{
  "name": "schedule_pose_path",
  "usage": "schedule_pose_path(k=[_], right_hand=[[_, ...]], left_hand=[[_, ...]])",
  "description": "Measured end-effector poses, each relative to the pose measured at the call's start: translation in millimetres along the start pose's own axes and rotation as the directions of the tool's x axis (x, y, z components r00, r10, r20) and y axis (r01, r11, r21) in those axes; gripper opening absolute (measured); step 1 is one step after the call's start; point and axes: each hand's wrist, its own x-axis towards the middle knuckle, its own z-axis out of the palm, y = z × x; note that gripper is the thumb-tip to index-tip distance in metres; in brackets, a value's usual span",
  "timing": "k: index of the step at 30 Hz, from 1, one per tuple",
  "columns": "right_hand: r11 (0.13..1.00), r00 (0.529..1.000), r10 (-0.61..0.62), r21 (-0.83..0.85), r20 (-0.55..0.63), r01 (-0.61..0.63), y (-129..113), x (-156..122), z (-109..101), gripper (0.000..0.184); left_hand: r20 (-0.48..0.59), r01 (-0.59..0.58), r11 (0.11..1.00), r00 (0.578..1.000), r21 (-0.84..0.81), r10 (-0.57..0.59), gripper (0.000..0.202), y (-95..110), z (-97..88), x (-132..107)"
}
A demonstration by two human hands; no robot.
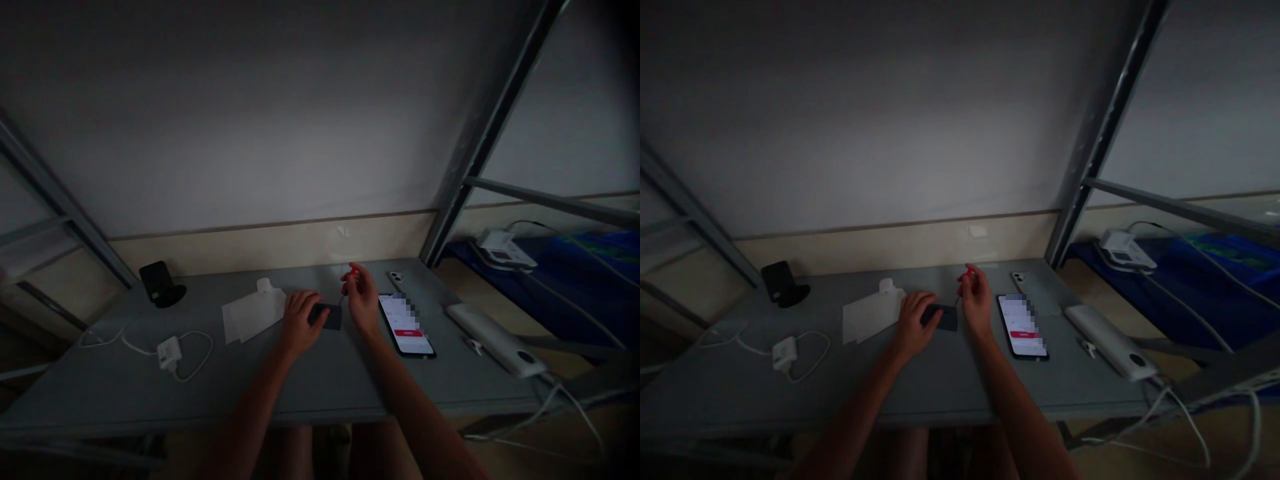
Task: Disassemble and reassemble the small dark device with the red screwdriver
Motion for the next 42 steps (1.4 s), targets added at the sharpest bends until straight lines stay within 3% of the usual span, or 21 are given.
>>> schedule_pose_path(k=[3, 7, 21, 30, 35, 42], right_hand=[[0.997, 0.997, -0.070, -0.028, 0.015, 0.071, -12.3, -3.8, 1.1, 0.032], [0.996, 0.995, -0.080, -0.022, 0.062, 0.081, -18.9, -7.6, 1.9, 0.030], [0.992, 0.986, -0.071, -0.092, 0.154, 0.086, -20.7, -10.3, 0.7, 0.027], [0.996, 0.954, -0.024, 0.093, 0.300, -0.005, -33.5, -10.8, -3.0, 0.018], [0.987, 0.954, -0.123, -0.071, 0.272, 0.147, -36.9, -12.2, -2.3, 0.015], [0.992, 0.953, -0.106, -0.039, 0.284, 0.123, -36.0, -10.8, -3.8, 0.024]], left_hand=[[0.120, -0.075, 0.996, 0.990, 0.050, 0.069, 0.027, 14.5, 0.3, -0.2], [0.192, -0.049, 0.998, 0.980, 0.026, 0.043, 0.027, 23.0, 4.4, 0.3], [0.162, 0.007, 1.000, 0.987, -0.024, -0.003, 0.021, 25.9, 8.9, 0.8], [0.196, 0.013, 1.000, 0.981, -0.012, -0.010, 0.023, 23.6, 9.6, 0.3], [0.213, 0.010, 0.999, 0.977, 0.049, -0.020, 0.019, 23.8, 14.1, 0.4], [0.217, 0.007, 0.995, 0.976, 0.099, -0.029, 0.021, 26.1, 15.5, 0.6]])
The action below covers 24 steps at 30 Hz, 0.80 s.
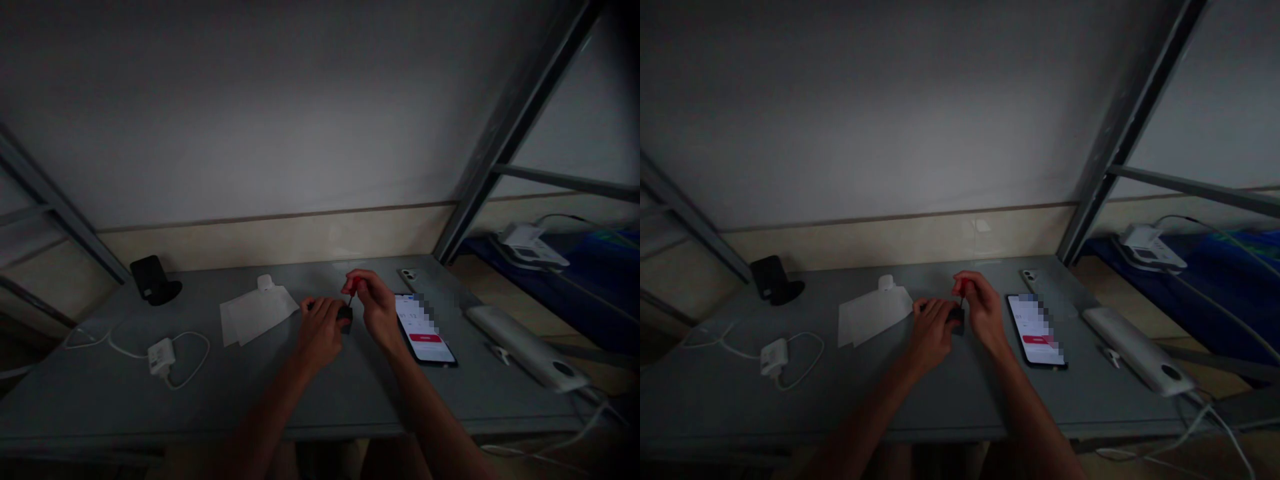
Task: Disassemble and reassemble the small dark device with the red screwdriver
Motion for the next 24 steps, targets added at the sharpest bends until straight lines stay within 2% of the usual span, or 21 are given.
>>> schedule_pose_path(k=[5, 11, 16, 21, 24], right_hand=[[0.990, 0.996, -0.075, -0.121, -0.056, 0.068, 3.5, 0.1, -0.1, 0.016], [1.000, 1.000, -0.001, -0.009, -0.005, 0.001, -0.6, 0.0, -2.2, 0.026], [0.988, 0.996, -0.088, -0.128, -0.025, 0.084, -0.8, 1.0, -1.8, 0.015], [1.000, 1.000, 0.007, -0.021, 0.026, -0.006, -0.9, -1.2, -2.2, 0.025], [0.998, 0.999, -0.027, -0.048, 0.025, 0.029, -0.6, -0.7, -0.9, 0.021]], left_hand=[[-0.011, 0.006, 1.000, 1.000, 0.009, -0.006, 0.018, 0.1, -0.3, 0.0], [-0.070, 0.048, 0.991, 0.996, -0.126, -0.058, 0.018, 3.2, -5.7, -0.5], [-0.058, 0.062, 0.986, 0.996, -0.157, -0.072, 0.016, 3.5, -8.0, 0.6], [-0.058, 0.063, 0.986, 0.996, -0.155, -0.072, 0.015, 1.8, -6.2, 1.5], [-0.063, 0.064, 0.984, 0.995, -0.168, -0.076, 0.015, 1.2, -5.9, 0.4]])
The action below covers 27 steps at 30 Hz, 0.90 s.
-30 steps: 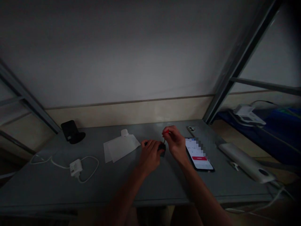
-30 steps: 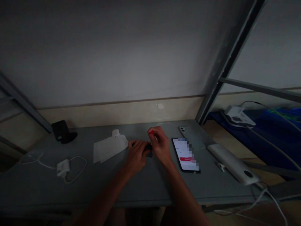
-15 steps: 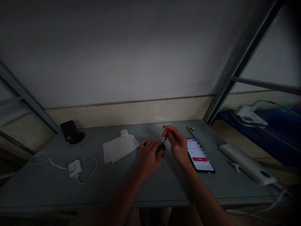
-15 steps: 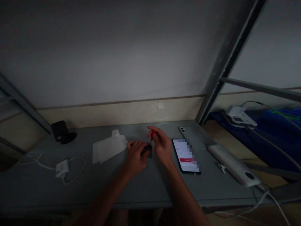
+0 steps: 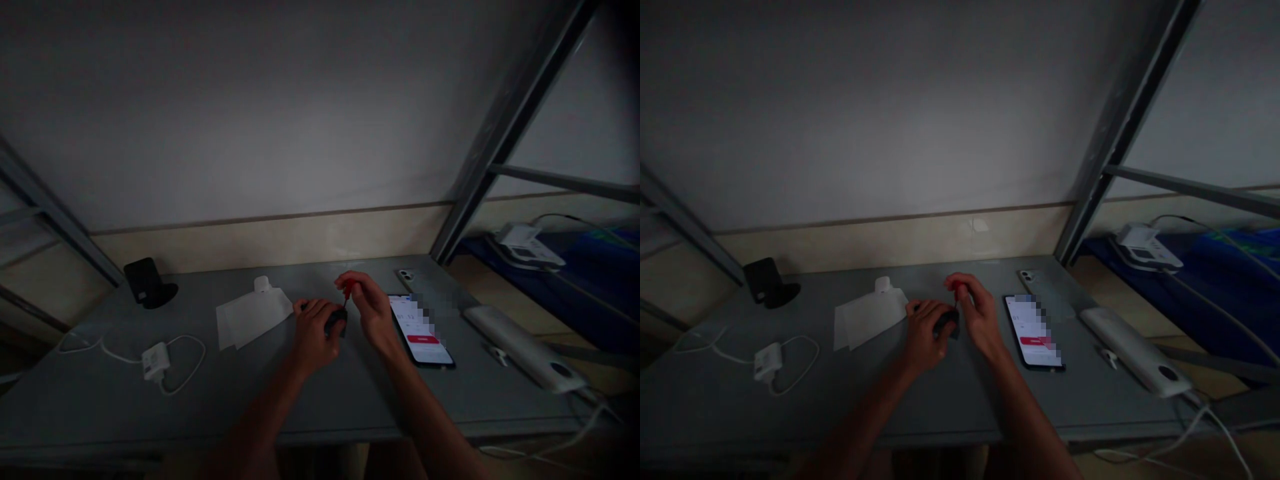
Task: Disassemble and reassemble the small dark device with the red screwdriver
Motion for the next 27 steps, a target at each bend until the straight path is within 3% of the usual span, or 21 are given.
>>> schedule_pose_path(k=[3, 9, 14, 20, 23, 27], right_hand=[[0.995, 0.998, -0.047, -0.086, -0.050, 0.042, 1.9, 0.7, 0.4, 0.016], [0.998, 0.998, 0.063, 0.023, 0.011, -0.063, 0.3, -2.0, -1.3, 0.025], [0.993, 0.998, -0.059, -0.099, -0.021, 0.057, -0.3, -0.5, 0.1, 0.014], [0.999, 0.999, 0.025, -0.021, 0.036, -0.024, -1.5, -2.9, -1.0, 0.024], [0.995, 0.998, -0.047, -0.088, 0.044, 0.051, -4.2, -1.6, 0.7, 0.020], [0.966, 0.989, -0.144, -0.221, -0.024, 0.136, -4.9, 0.4, 1.7, 0.016]], left_hand=[[-0.008, -0.001, 1.000, 1.000, -0.025, 0.001, 0.019, 1.0, -2.0, -1.2], [0.023, 0.031, 0.998, 0.999, -0.045, -0.030, 0.016, 6.7, -8.5, 3.8], [0.077, 0.089, 0.994, 0.993, -0.065, -0.084, 0.014, 10.6, -14.1, 11.9], [0.204, 0.130, 0.989, 0.972, -0.071, -0.113, 0.018, 11.0, -23.9, 23.5], [0.325, 0.094, 0.994, 0.943, -0.048, -0.073, 0.018, 5.9, -29.9, 33.8], [0.492, 0.076, 0.990, 0.871, -0.120, -0.007, 0.015, -2.9, -38.0, 49.8]])
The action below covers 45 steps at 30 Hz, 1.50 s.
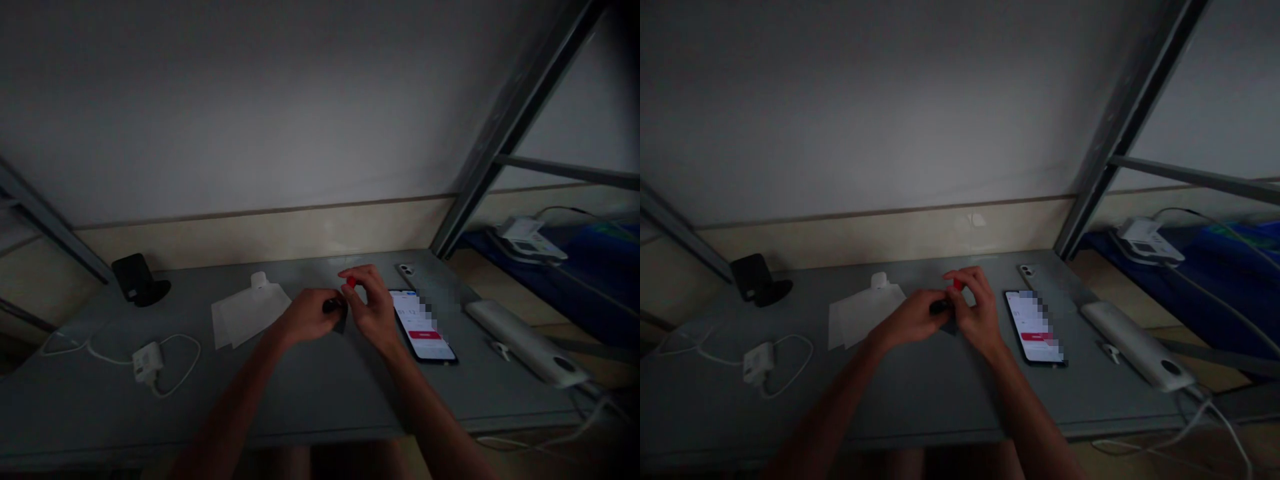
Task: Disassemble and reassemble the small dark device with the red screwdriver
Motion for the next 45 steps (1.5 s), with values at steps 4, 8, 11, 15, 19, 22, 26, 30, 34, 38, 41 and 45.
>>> schedule_pose_path(k=[4, 8, 11, 15, 19, 22, 26, 30, 34, 38, 41, 45], right_hand=[[0.990, 0.995, 0.082, 0.106, 0.052, -0.087, 1.6, -2.6, -2.1, 0.026], [0.992, 0.995, 0.074, 0.094, 0.064, -0.079, 0.6, -2.4, -2.1, 0.024], [0.999, 1.000, -0.017, -0.036, -0.011, 0.016, 0.1, 0.1, -0.8, 0.018], [1.000, 1.000, 0.019, -0.004, 0.004, -0.019, 2.7, -0.7, -0.2, 0.024], [0.999, 0.999, 0.037, 0.025, 0.004, -0.037, 5.5, -2.9, 0.0, 0.022], [0.998, 0.999, -0.033, -0.061, -0.029, 0.031, 5.7, -2.4, 0.3, 0.018], [0.998, 1.000, -0.010, -0.064, -0.029, 0.008, 4.8, -2.3, -0.6, 0.021], [0.999, 0.999, 0.039, 0.015, 0.014, -0.039, 4.4, -2.8, -0.4, 0.022], [0.997, 0.999, -0.036, -0.074, -0.035, 0.034, 4.0, -2.2, 0.7, 0.015], [1.000, 1.000, 0.019, 0.009, 0.000, -0.019, 4.0, -4.5, 0.0, 0.017], [0.998, 0.998, 0.043, 0.047, 0.035, -0.045, 3.5, -4.8, 0.1, 0.019], [0.996, 0.997, -0.053, -0.079, -0.049, 0.049, 4.2, -2.3, 0.8, 0.010]], left_hand=[[0.117, -0.094, 0.995, 0.989, 0.014, 0.092, 0.013, -0.7, -14.2, 11.3], [0.210, -0.140, 0.985, 0.971, 0.098, 0.117, 0.014, 4.2, -24.7, 22.7], [0.213, -0.154, 0.966, 0.971, 0.209, 0.109, 0.013, 9.0, -28.1, 28.5], [0.225, -0.184, 0.933, 0.967, 0.310, 0.116, 0.014, 14.3, -28.6, 30.5], [0.250, -0.184, 0.933, 0.962, 0.309, 0.107, 0.012, 17.0, -29.1, 28.5], [0.287, -0.183, 0.937, 0.953, 0.297, 0.095, 0.013, 18.4, -31.1, 27.0], [0.307, -0.187, 0.947, 0.946, 0.259, 0.103, 0.017, 19.6, -34.7, 25.8], [0.277, -0.166, 0.961, 0.955, 0.219, 0.102, 0.019, 18.2, -35.4, 25.7], [0.298, -0.157, 0.969, 0.950, 0.191, 0.095, 0.021, 16.1, -36.1, 25.9], [0.333, -0.134, 0.977, 0.940, 0.163, 0.074, 0.013, 15.3, -39.8, 25.8], [0.343, -0.126, 0.979, 0.937, 0.158, 0.065, 0.011, 15.2, -41.6, 25.3], [0.330, -0.107, 0.979, 0.943, 0.172, 0.045, 0.013, 14.0, -40.7, 25.1]])
